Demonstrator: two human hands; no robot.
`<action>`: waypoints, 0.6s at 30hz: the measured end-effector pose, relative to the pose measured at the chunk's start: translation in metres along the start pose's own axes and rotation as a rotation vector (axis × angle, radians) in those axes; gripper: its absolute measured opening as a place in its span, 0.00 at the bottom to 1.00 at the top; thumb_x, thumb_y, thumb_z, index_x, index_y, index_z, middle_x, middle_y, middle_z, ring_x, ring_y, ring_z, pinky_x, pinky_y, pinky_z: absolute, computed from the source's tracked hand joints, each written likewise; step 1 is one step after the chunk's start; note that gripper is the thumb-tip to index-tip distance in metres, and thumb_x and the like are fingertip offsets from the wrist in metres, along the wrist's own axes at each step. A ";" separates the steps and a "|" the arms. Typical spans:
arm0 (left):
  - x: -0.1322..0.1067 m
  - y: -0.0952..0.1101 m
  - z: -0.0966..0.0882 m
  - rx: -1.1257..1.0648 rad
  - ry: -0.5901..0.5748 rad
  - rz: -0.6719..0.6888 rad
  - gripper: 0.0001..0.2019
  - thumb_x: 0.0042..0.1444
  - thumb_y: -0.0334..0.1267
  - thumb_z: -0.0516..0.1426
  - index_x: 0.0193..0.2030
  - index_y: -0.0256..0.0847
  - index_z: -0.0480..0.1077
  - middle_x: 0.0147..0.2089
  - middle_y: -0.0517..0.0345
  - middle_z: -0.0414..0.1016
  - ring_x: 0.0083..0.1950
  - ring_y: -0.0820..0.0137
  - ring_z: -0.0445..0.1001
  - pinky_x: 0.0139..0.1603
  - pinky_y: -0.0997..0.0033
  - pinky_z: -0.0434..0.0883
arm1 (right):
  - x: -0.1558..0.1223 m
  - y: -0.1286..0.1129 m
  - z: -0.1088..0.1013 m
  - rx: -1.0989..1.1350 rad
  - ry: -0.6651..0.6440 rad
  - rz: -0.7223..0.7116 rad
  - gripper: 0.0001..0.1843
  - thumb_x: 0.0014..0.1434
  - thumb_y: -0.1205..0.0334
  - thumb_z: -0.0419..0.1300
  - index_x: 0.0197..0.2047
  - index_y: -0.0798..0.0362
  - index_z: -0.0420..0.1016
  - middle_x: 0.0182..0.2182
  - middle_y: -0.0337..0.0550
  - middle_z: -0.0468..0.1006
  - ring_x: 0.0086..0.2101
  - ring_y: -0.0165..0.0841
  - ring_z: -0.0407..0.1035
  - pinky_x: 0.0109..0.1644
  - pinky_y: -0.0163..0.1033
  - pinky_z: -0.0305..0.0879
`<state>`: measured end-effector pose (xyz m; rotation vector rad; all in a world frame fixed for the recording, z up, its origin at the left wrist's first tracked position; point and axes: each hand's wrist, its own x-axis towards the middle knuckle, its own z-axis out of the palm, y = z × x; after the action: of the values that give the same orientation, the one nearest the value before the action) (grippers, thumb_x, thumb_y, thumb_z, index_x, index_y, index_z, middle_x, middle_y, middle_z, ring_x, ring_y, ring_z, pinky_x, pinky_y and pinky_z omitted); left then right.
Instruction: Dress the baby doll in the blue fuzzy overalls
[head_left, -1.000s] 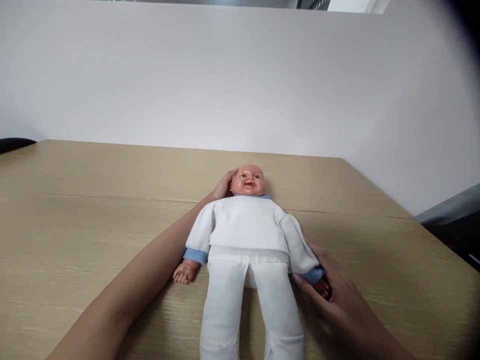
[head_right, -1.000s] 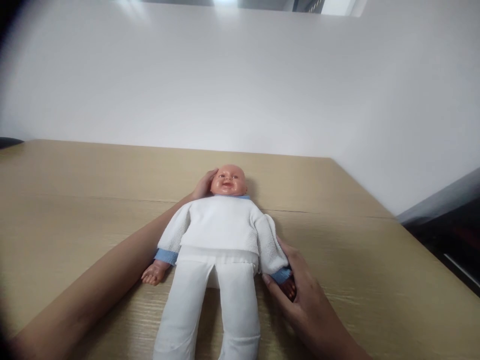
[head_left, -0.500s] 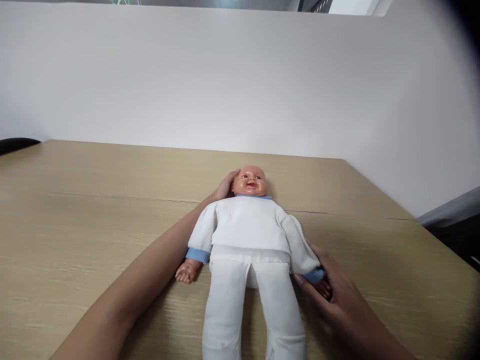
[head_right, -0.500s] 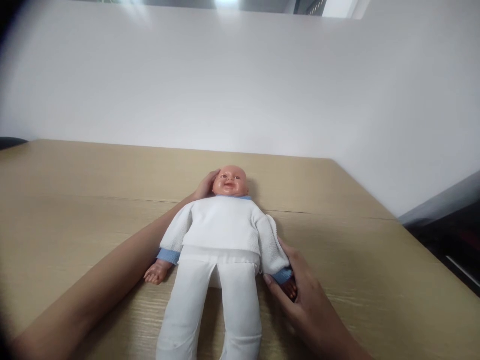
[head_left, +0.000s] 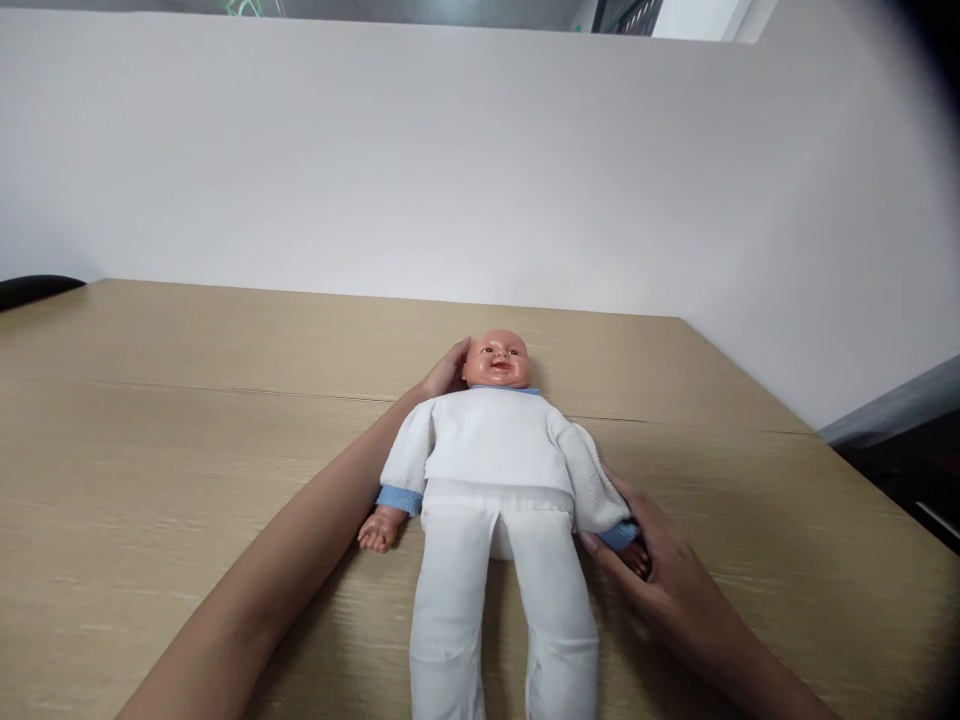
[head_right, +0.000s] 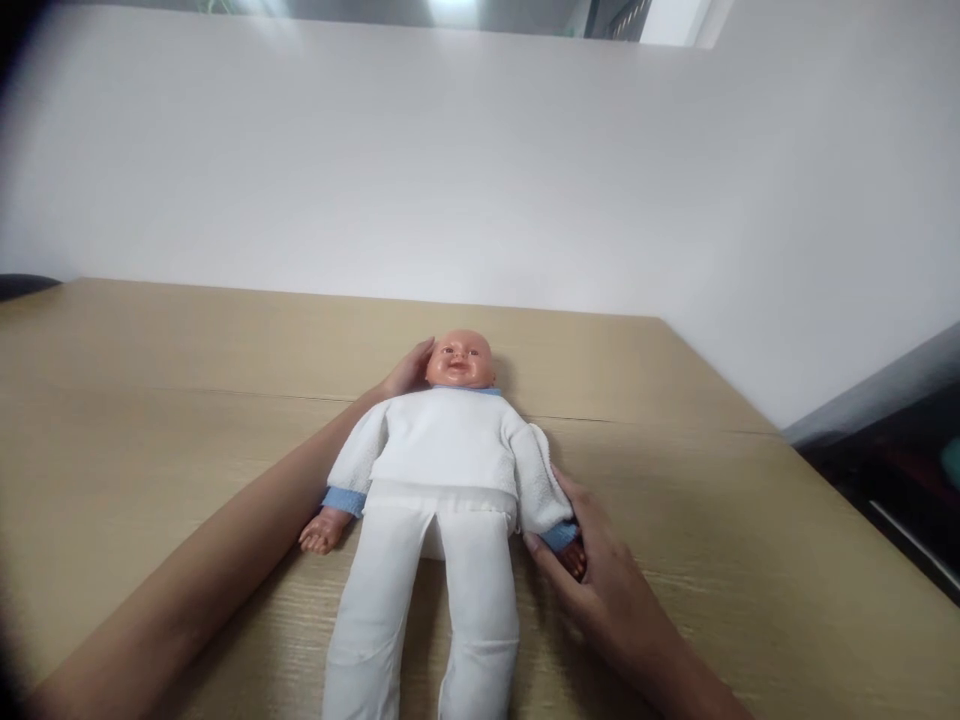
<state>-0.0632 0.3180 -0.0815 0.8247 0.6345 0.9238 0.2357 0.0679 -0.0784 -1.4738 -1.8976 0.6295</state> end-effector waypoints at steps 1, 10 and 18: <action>-0.002 0.002 -0.002 0.014 0.043 0.027 0.26 0.68 0.58 0.57 0.58 0.39 0.80 0.58 0.43 0.86 0.67 0.47 0.79 0.77 0.45 0.67 | 0.000 0.000 0.000 0.002 -0.001 -0.001 0.37 0.70 0.41 0.63 0.76 0.46 0.63 0.66 0.57 0.78 0.61 0.53 0.78 0.64 0.58 0.77; -0.051 0.009 -0.019 0.121 0.374 0.243 0.18 0.63 0.50 0.61 0.54 0.44 0.79 0.77 0.48 0.69 0.77 0.54 0.68 0.81 0.52 0.63 | 0.002 0.011 0.007 -0.023 0.047 -0.060 0.40 0.70 0.41 0.63 0.76 0.50 0.62 0.69 0.61 0.74 0.65 0.56 0.73 0.70 0.66 0.70; -0.108 0.012 0.008 0.462 0.581 0.284 0.13 0.60 0.47 0.63 0.46 0.42 0.78 0.67 0.41 0.77 0.71 0.44 0.72 0.78 0.43 0.63 | 0.007 0.023 0.014 -0.013 0.082 -0.110 0.40 0.69 0.39 0.63 0.75 0.53 0.62 0.69 0.62 0.73 0.67 0.55 0.70 0.72 0.67 0.65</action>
<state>-0.1126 0.2250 -0.0538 1.0806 1.2921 1.3179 0.2400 0.0805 -0.1030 -1.3714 -1.9078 0.4985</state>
